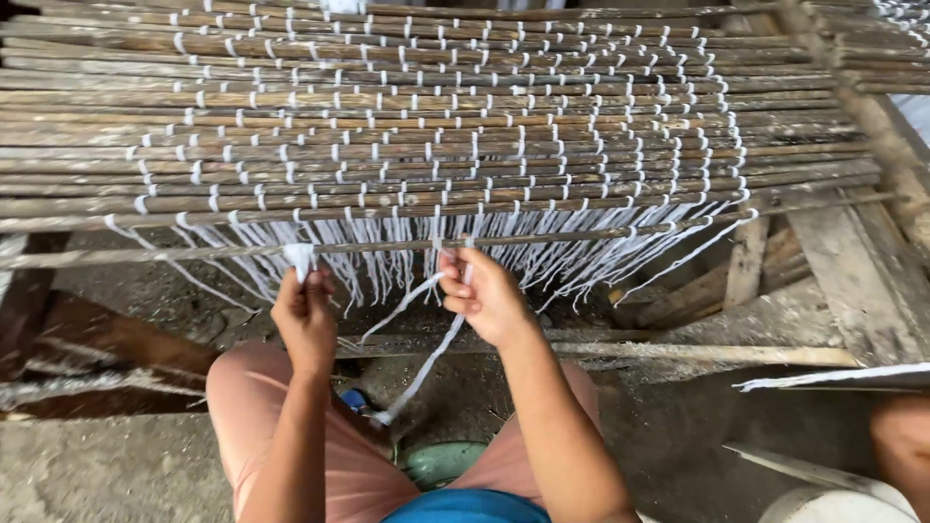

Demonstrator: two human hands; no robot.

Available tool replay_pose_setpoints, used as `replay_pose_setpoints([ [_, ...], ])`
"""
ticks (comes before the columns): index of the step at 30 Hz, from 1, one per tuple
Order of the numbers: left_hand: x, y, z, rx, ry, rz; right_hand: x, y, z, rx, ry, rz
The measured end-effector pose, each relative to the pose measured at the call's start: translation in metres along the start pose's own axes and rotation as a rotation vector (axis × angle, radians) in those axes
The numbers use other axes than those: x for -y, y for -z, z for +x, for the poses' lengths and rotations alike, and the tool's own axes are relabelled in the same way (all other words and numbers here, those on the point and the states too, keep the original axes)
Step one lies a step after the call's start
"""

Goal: Manually looping and securing white candle wicks onto a series of parallel wooden sticks within a frame.

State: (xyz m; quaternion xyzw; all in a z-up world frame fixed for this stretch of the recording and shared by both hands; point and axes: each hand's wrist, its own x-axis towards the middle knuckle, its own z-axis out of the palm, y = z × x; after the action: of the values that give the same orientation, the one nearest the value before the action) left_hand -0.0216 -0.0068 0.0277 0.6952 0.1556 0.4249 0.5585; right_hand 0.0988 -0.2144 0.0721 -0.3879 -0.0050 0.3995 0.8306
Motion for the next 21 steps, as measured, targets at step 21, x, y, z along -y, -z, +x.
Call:
replay_pose_setpoints([
  [21, 0.014, -0.003, -0.001, 0.000, -0.013, -0.086, 0.053, 0.077, -0.025, -0.161, 0.273, -0.118],
])
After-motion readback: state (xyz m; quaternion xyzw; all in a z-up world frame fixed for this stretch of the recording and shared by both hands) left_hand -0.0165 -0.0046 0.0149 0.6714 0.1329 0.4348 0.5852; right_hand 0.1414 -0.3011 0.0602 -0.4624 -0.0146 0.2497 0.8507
